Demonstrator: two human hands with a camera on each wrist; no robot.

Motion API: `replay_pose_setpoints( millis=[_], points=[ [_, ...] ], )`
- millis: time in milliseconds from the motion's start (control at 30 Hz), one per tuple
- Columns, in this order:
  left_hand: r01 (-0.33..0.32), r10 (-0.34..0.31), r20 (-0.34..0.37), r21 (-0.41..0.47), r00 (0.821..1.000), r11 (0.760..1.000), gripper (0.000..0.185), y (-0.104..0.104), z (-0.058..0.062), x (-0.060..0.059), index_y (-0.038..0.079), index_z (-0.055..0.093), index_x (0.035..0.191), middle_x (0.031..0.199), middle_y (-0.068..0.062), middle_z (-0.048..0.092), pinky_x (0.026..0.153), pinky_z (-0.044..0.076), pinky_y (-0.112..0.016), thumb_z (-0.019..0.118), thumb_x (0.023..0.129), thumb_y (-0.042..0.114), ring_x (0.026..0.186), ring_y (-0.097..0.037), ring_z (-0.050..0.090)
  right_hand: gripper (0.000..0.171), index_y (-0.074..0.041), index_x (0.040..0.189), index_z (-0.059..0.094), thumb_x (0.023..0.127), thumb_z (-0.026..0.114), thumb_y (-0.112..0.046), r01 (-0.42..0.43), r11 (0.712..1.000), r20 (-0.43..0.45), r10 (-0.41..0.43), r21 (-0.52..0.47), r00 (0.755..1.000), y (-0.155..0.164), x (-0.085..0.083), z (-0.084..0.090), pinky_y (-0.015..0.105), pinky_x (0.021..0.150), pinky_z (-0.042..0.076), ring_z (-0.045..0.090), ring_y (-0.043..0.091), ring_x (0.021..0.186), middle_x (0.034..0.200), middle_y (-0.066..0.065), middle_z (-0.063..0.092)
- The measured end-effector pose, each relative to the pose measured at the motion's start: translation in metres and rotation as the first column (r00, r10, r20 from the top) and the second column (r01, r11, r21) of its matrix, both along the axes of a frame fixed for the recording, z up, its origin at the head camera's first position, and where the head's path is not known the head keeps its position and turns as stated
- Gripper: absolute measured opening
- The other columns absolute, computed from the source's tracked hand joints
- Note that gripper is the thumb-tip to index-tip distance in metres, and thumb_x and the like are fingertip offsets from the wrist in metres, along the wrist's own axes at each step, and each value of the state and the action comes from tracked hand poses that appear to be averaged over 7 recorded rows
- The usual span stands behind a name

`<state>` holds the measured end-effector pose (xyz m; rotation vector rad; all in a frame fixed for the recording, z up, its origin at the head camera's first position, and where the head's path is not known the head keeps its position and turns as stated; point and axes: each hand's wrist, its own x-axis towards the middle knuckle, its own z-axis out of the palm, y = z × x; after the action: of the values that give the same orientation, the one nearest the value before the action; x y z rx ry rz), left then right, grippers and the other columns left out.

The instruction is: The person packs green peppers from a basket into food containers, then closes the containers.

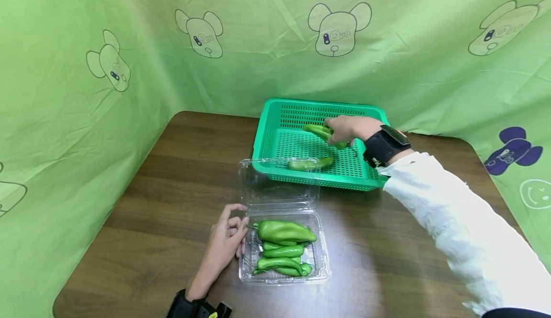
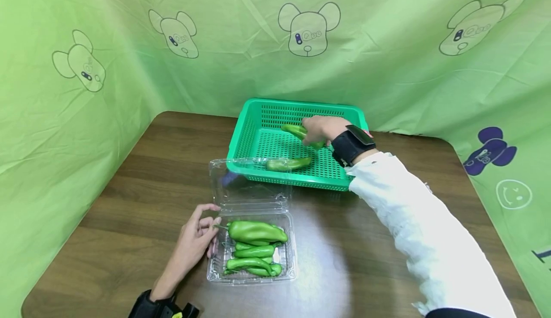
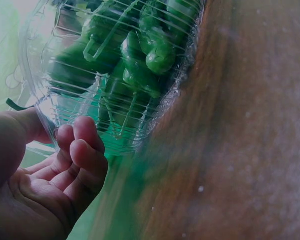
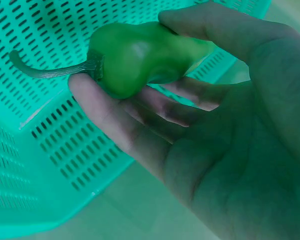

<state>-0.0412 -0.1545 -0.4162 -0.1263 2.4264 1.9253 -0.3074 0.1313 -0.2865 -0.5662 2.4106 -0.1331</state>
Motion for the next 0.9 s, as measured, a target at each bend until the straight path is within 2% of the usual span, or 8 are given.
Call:
replay_pose_setpoints(
  millis=[67, 133, 200, 267, 367, 633, 900],
  points=[
    [0.001, -0.001, 0.000, -0.003, 1.000, 1.000, 0.028, 0.000, 0.000, 0.000, 0.012, 0.053, 0.124, 0.063, -0.013, 0.057, 0.032, 0.045, -0.031, 0.059, 0.098, 0.005, 0.037, -0.014, 0.050, 0.069, 0.005, 0.153, 0.017, 0.101, 0.057, -0.018, -0.016, 1.000, -0.011, 0.016, -0.012, 1.000, 0.004, 0.004, 0.004, 0.039, 0.069, 0.059, 0.061, 0.027, 0.073, 0.136, 0.031, 0.046],
    [0.001, -0.001, 0.000, -0.006, 1.000, 1.000, 0.028, 0.000, -0.001, 0.000, 0.012, 0.053, 0.124, 0.063, -0.013, 0.057, 0.032, 0.045, -0.031, 0.059, 0.098, 0.005, 0.037, -0.014, 0.050, 0.062, 0.004, 0.149, 0.025, 0.100, 0.057, -0.017, -0.030, 0.999, -0.023, 0.029, -0.022, 0.999, 0.008, 0.008, 0.010, 0.037, 0.067, 0.056, 0.059, 0.025, 0.073, 0.116, 0.025, 0.055],
    [0.002, -0.002, 0.003, -0.008, 1.000, 1.000, 0.028, 0.000, -0.001, 0.000, 0.012, 0.052, 0.125, 0.064, -0.014, 0.057, 0.032, 0.045, -0.031, 0.059, 0.098, 0.004, 0.037, -0.014, 0.050, 0.056, 0.004, 0.145, 0.032, 0.099, 0.058, -0.016, -0.044, 0.999, -0.045, 0.043, -0.031, 0.998, 0.012, 0.012, 0.014, 0.034, 0.063, 0.051, 0.056, 0.024, 0.072, 0.100, 0.018, 0.055],
    [0.003, -0.003, 0.006, -0.010, 1.000, 1.000, 0.029, 0.000, -0.001, 0.000, 0.012, 0.052, 0.125, 0.063, -0.014, 0.057, 0.032, 0.045, -0.031, 0.059, 0.098, 0.004, 0.037, -0.014, 0.050, 0.053, 0.004, 0.142, 0.035, 0.099, 0.058, -0.016, -0.065, 0.997, -0.078, 0.062, -0.039, 0.995, 0.014, 0.015, 0.019, 0.032, 0.061, 0.045, 0.052, 0.023, 0.070, 0.091, 0.014, 0.053],
    [0.002, -0.002, 0.008, -0.009, 1.000, 1.000, 0.029, -0.001, -0.001, 0.000, 0.012, 0.052, 0.125, 0.063, -0.012, 0.057, 0.033, 0.045, -0.031, 0.059, 0.098, 0.003, 0.037, -0.013, 0.050, 0.052, 0.004, 0.140, 0.037, 0.098, 0.060, -0.016, -0.093, 0.995, -0.125, 0.087, -0.042, 0.988, 0.018, 0.020, 0.023, 0.031, 0.061, 0.040, 0.048, 0.021, 0.069, 0.087, 0.013, 0.052],
    [0.002, -0.002, 0.006, -0.007, 1.000, 1.000, 0.029, -0.001, -0.001, 0.000, 0.011, 0.052, 0.125, 0.063, -0.010, 0.056, 0.032, 0.045, -0.031, 0.059, 0.098, 0.004, 0.037, -0.012, 0.049, 0.053, 0.002, 0.139, 0.040, 0.095, 0.064, -0.017, -0.108, 0.991, -0.184, 0.092, -0.077, 0.979, 0.023, 0.036, 0.032, 0.031, 0.063, 0.044, 0.050, 0.022, 0.073, 0.088, 0.012, 0.055],
    [0.002, -0.002, 0.008, -0.006, 1.000, 1.000, 0.028, -0.001, 0.000, 0.000, 0.012, 0.052, 0.125, 0.063, -0.011, 0.057, 0.032, 0.045, -0.031, 0.059, 0.098, 0.006, 0.037, -0.011, 0.049, 0.056, 0.002, 0.141, 0.038, 0.095, 0.064, -0.019, -0.128, 0.984, -0.248, 0.095, -0.120, 0.964, 0.027, 0.055, 0.045, 0.031, 0.062, 0.041, 0.049, 0.022, 0.074, 0.088, 0.011, 0.055]
  ],
)
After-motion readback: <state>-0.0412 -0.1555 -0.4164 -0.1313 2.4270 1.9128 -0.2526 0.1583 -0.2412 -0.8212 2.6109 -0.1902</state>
